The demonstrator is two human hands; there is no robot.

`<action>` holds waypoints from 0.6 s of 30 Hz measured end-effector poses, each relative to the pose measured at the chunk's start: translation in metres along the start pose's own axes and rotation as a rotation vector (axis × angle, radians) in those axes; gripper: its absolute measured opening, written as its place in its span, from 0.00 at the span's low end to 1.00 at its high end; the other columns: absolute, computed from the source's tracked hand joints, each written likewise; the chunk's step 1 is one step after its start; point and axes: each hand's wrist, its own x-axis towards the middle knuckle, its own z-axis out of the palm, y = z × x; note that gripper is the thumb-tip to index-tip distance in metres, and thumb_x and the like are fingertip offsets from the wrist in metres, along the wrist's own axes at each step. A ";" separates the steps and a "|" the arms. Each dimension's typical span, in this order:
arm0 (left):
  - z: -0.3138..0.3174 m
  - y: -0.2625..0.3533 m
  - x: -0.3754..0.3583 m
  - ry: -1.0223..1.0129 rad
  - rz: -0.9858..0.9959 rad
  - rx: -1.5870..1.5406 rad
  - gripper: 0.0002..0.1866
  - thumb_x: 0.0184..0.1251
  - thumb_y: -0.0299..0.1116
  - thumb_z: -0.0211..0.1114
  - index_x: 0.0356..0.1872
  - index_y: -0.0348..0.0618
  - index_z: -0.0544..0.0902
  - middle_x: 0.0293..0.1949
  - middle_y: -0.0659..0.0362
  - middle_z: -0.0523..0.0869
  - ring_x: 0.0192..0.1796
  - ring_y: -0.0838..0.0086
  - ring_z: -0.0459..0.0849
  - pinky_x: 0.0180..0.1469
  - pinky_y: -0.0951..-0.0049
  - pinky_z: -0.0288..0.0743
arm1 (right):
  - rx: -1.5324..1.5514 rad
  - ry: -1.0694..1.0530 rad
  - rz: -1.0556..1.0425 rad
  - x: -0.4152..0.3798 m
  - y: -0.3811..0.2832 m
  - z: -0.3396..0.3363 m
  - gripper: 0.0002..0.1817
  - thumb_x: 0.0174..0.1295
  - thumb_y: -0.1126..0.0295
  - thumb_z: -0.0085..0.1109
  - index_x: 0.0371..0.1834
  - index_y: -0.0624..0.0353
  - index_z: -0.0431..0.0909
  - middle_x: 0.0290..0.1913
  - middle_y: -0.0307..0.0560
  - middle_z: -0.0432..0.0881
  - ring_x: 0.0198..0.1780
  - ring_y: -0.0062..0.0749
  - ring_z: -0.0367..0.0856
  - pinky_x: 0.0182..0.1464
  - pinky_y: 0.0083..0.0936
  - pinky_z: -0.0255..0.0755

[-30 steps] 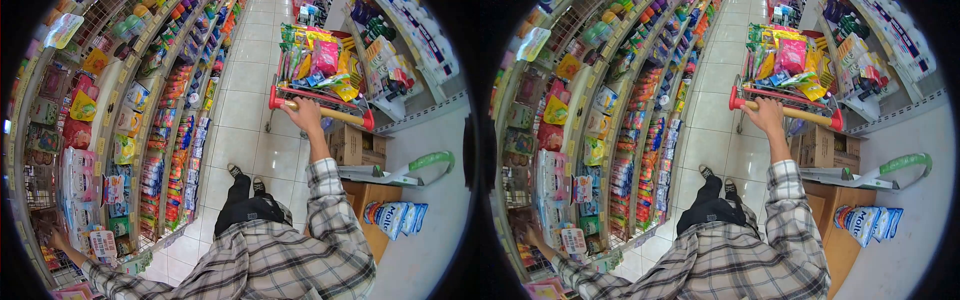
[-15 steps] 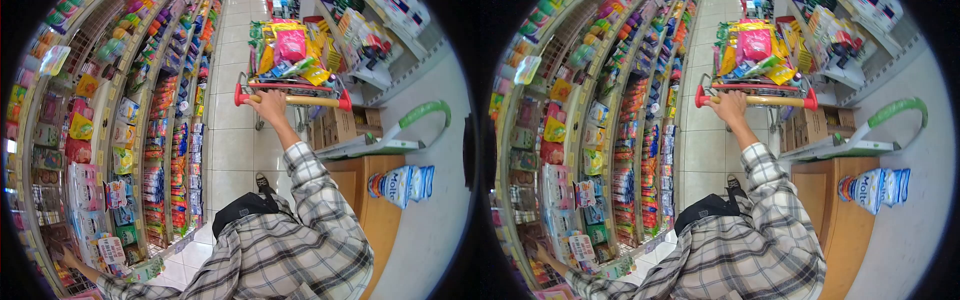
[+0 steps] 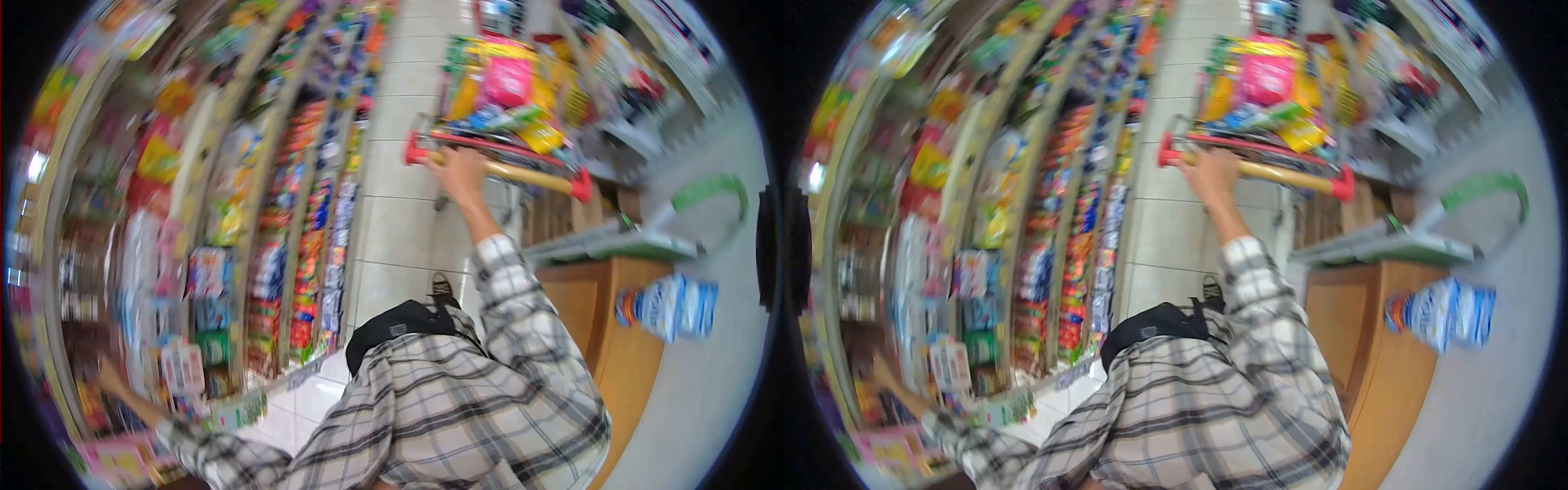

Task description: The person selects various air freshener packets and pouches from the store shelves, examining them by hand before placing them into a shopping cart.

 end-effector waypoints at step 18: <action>-0.065 0.109 -0.039 0.265 -0.308 -0.501 0.47 0.34 0.55 0.82 0.50 0.26 0.76 0.48 0.41 0.83 0.50 0.57 0.84 0.51 0.65 0.77 | 0.027 -0.368 -0.112 -0.065 -0.064 -0.038 0.31 0.60 0.36 0.52 0.36 0.57 0.80 0.30 0.57 0.83 0.35 0.59 0.82 0.37 0.50 0.72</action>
